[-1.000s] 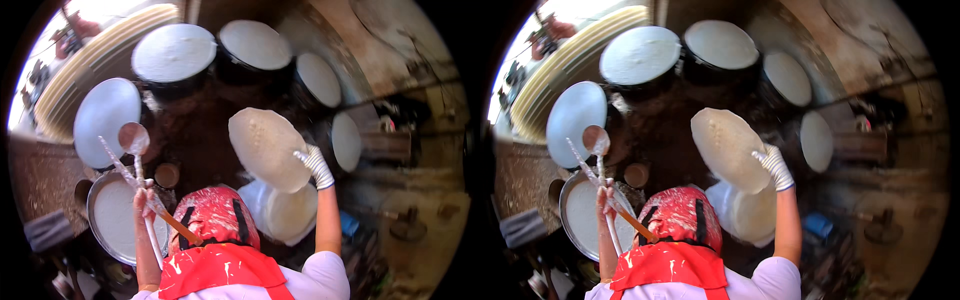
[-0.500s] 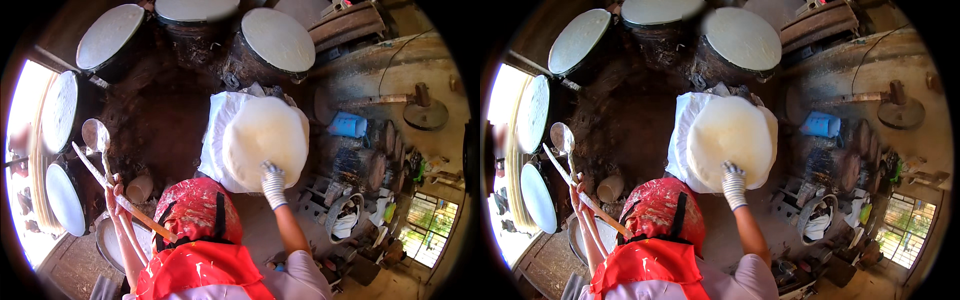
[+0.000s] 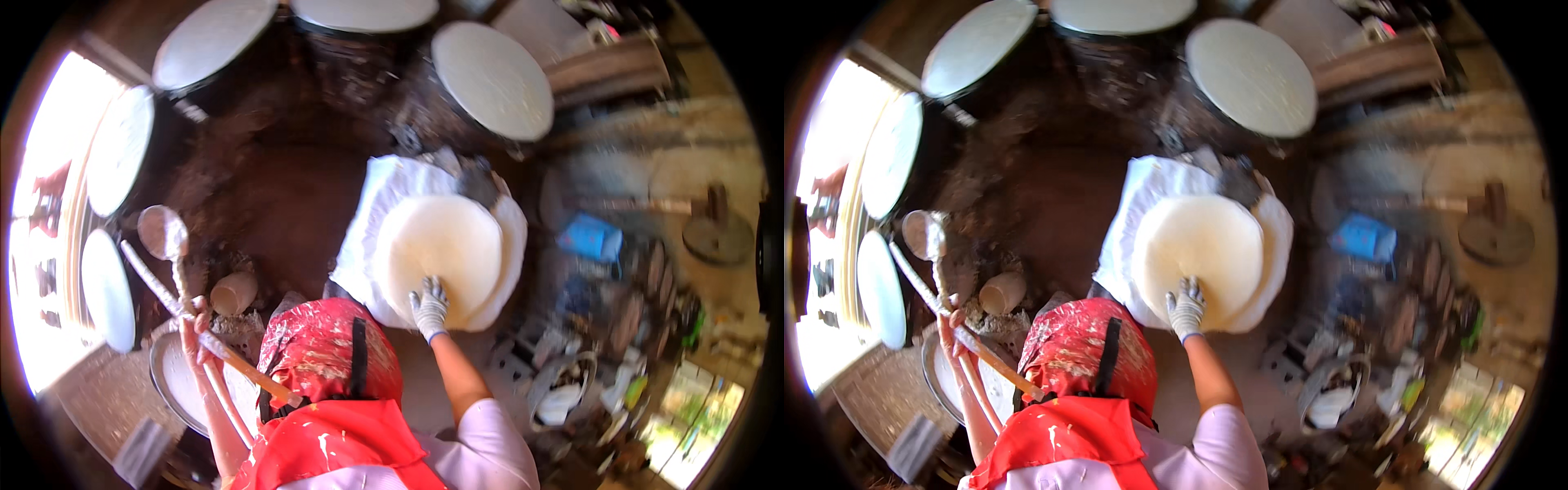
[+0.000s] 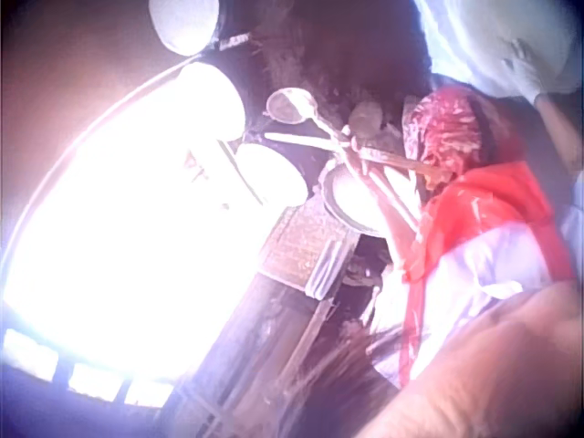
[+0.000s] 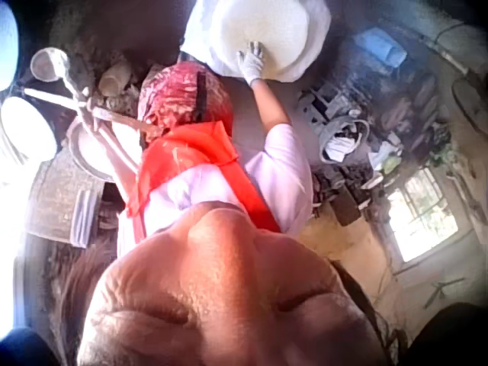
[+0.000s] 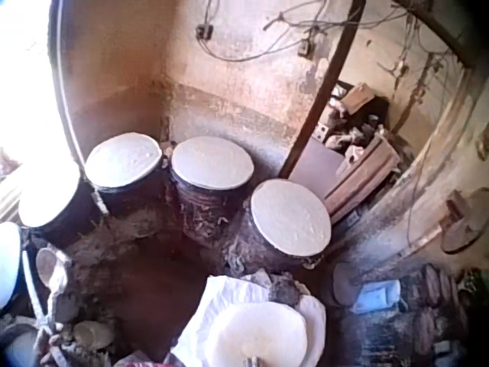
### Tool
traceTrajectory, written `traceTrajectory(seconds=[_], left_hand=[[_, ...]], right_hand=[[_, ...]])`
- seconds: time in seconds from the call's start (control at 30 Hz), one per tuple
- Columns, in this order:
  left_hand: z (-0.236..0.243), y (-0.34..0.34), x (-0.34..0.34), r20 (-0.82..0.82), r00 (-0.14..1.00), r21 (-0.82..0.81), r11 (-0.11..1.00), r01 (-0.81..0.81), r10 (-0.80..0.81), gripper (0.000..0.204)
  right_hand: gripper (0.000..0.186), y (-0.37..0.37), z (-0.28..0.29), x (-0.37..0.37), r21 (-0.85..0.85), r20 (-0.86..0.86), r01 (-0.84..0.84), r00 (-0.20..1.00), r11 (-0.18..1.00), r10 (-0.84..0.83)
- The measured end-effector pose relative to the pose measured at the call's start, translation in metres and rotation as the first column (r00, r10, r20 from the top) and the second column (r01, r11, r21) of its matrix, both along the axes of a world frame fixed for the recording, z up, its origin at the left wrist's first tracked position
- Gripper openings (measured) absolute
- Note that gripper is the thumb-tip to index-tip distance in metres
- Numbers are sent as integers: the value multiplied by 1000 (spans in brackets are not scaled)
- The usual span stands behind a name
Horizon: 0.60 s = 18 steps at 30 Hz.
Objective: The person spreads batter onto multiple hot circular griddles using a wooden spreader and a ladle, then removes the thin cooked sheets with a stick and places them on a stack.
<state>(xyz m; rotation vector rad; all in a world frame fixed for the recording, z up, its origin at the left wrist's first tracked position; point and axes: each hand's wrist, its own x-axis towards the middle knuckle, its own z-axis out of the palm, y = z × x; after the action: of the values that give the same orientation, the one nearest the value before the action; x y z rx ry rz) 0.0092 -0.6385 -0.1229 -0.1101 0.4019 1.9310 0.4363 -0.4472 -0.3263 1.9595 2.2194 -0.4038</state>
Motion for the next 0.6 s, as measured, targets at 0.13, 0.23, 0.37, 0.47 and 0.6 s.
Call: traceTrajectory(seconds=[0.13,0.23,0.37,0.47,0.6], left_hand=[[-14,-10,-4,-35,999,-56,998,-15,13,45],[-5,-19,-5,-128,989,-222,970,-100,73,50],[-39,-61,-2,-254,948,-291,919,-264,192,52],[-27,-85,-8,-476,857,-395,824,-407,196,56],[-51,-146,15,-425,851,-664,532,-524,308,46]], right_hand=[[54,30,45,-106,-60,-705,-15,708,998,-31],[48,-10,148,-234,-550,-834,-605,360,576,-417],[47,-90,225,-324,-655,-630,-735,659,-175,-411],[33,-115,231,-346,-822,-516,-560,809,-102,-283],[36,-114,245,-353,-729,-679,-683,730,-45,-81]])
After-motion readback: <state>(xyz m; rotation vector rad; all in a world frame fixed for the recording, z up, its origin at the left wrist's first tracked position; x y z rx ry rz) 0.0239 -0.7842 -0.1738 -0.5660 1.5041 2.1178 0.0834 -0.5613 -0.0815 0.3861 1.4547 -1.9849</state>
